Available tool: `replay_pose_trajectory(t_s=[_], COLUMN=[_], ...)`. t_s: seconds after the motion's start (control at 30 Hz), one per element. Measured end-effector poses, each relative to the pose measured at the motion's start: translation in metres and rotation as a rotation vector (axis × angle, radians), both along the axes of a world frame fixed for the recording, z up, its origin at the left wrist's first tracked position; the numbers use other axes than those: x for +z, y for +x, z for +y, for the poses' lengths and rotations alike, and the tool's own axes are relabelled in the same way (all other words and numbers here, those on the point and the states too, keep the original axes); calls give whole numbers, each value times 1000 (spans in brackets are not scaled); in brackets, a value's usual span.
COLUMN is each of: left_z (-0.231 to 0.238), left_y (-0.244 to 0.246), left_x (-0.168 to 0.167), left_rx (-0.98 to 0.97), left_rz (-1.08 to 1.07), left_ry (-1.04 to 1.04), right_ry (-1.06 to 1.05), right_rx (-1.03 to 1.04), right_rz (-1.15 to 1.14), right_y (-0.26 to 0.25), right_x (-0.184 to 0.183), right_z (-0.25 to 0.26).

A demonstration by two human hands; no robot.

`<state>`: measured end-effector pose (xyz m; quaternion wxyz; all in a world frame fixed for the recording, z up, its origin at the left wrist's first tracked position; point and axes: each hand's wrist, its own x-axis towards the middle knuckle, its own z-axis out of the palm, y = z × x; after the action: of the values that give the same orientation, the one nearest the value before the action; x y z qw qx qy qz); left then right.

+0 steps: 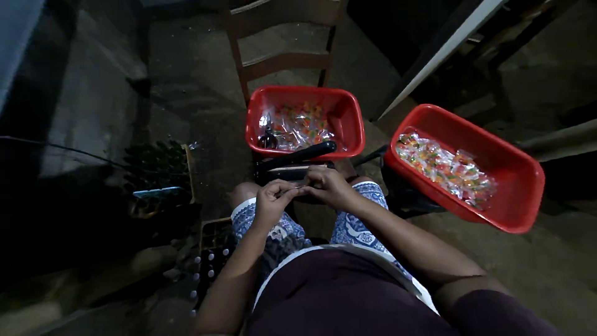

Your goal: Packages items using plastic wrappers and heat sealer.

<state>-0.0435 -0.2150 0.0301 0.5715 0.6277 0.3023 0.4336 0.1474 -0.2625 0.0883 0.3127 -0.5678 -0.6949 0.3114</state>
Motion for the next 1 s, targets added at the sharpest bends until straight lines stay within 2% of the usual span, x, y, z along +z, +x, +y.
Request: replay_pose_trajectory(t_s=[0.07, 0.1, 0.2, 0.27, 0.3, 0.37, 0.43, 0.5, 0.57, 0.63, 0.73, 0.87, 1.0], left_z=[8, 12, 30, 35, 39, 48, 58, 66, 69, 70, 71, 71, 72], left_y=[-9, -15, -34, -36, -36, -36, -36, -34, -31, -29, -29, -31, -31], left_x=[-3, -3, -3, 5, 7, 8, 5, 5, 6, 5, 6, 6, 3], left_rx=[12, -23, -261, -150, -65, 117, 204, 279, 355, 379, 391, 427, 438], left_rz=[-98, -160, -287, -368, -397, -410, -406, -404, -410, -427, -436, -399, -347], left_ry=[-135, -287, -748, -956, -986, -954, -885, -835, -786, -735, -692, -665, -586], right_ry=[-12, 6, 186, 197, 135, -16, -186, -325, -409, -548, -711, -703, -697], right_rx=[60, 113, 395, 570, 610, 525, 304, 175, 161, 128, -11, -242, -289], right_rz=[42, 56, 12, -14, 3, 11, -196, -466, -641, -718, -734, -676, -650], right_y=[-5, -7, -10, -14, -15, -14, -11, -6, -3, -17, -37, -42, -36], right_x=[1, 2, 0, -1, 0, -4, -21, -62, -111, -127, -137, -152, -156], right_z=[23, 36, 79, 108, 123, 156, 199, 243, 273, 283, 287, 288, 283])
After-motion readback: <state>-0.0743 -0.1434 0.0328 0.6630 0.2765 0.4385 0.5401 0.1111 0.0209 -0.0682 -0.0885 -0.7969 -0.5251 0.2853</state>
